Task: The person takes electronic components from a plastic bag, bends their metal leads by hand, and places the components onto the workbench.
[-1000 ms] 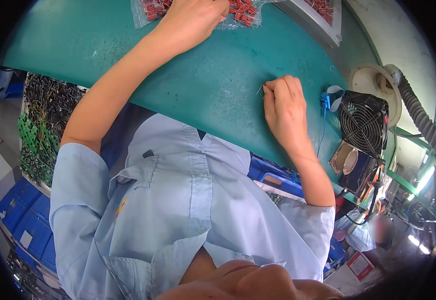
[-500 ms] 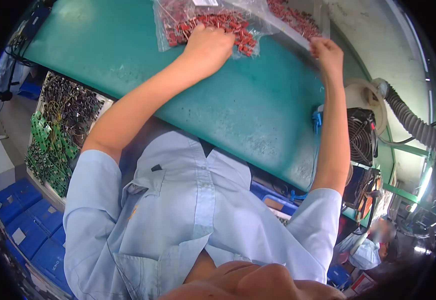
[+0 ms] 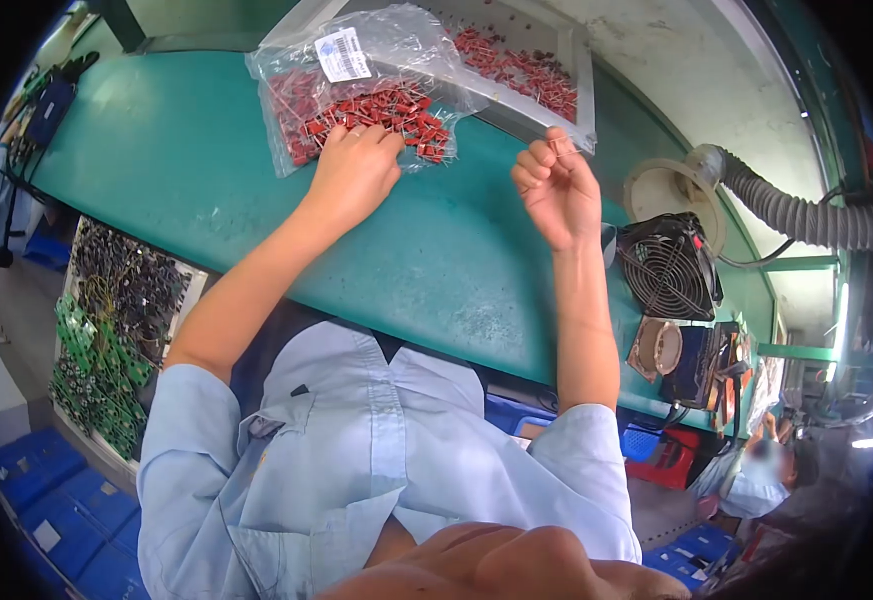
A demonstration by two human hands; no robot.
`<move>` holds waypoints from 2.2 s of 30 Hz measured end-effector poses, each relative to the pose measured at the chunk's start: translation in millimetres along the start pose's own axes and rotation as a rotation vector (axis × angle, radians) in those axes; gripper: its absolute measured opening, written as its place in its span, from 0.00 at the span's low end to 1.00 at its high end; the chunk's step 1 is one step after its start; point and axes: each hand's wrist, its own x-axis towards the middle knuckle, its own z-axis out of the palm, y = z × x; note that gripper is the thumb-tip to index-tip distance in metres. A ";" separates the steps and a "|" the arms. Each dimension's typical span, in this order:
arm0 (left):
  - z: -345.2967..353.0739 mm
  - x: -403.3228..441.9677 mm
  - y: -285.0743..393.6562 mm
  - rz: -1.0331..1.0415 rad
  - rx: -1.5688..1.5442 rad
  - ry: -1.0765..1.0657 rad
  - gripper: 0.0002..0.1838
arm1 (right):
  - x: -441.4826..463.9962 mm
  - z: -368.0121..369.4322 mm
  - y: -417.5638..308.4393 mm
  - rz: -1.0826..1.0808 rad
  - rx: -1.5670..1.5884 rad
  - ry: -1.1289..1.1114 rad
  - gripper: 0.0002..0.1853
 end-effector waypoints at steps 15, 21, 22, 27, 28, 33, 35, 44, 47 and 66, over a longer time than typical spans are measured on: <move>14.0 -8.0 -0.8 0.063 -0.096 0.083 0.12 | 7.5 -59.2 33.2 0.090 -0.487 0.039 0.09; 22.9 -8.3 -3.2 0.091 -0.097 0.138 0.12 | 5.9 -52.4 34.0 0.076 -0.409 0.148 0.03; 23.5 -7.6 -3.3 0.098 -0.094 0.146 0.12 | 6.0 -54.4 33.4 0.080 -0.411 0.135 0.03; 20.3 -7.5 -4.3 0.093 -0.122 0.142 0.07 | 7.1 -56.7 33.6 0.098 -0.381 0.120 0.04; 21.4 -7.0 -6.2 0.097 -0.104 0.148 0.07 | 7.2 -56.5 33.6 0.103 -0.378 0.123 0.04; 20.4 -8.5 -4.3 0.113 -0.062 0.163 0.06 | 4.0 -48.9 33.1 0.108 -0.409 0.120 0.04; 19.5 -7.7 -5.1 0.113 -0.079 0.175 0.06 | 5.3 -49.6 34.2 0.106 -0.401 0.124 0.04; 19.3 -8.6 -3.4 0.103 -0.089 0.157 0.05 | 4.0 -51.0 35.0 0.103 -0.434 0.106 0.04; 19.1 -8.7 -4.2 0.106 -0.083 0.141 0.05 | 5.0 -49.3 36.1 0.108 -0.469 0.091 0.05; 6.6 -9.5 -1.1 0.087 -0.168 0.023 0.08 | 1.9 -36.0 38.1 0.129 -0.506 0.146 0.08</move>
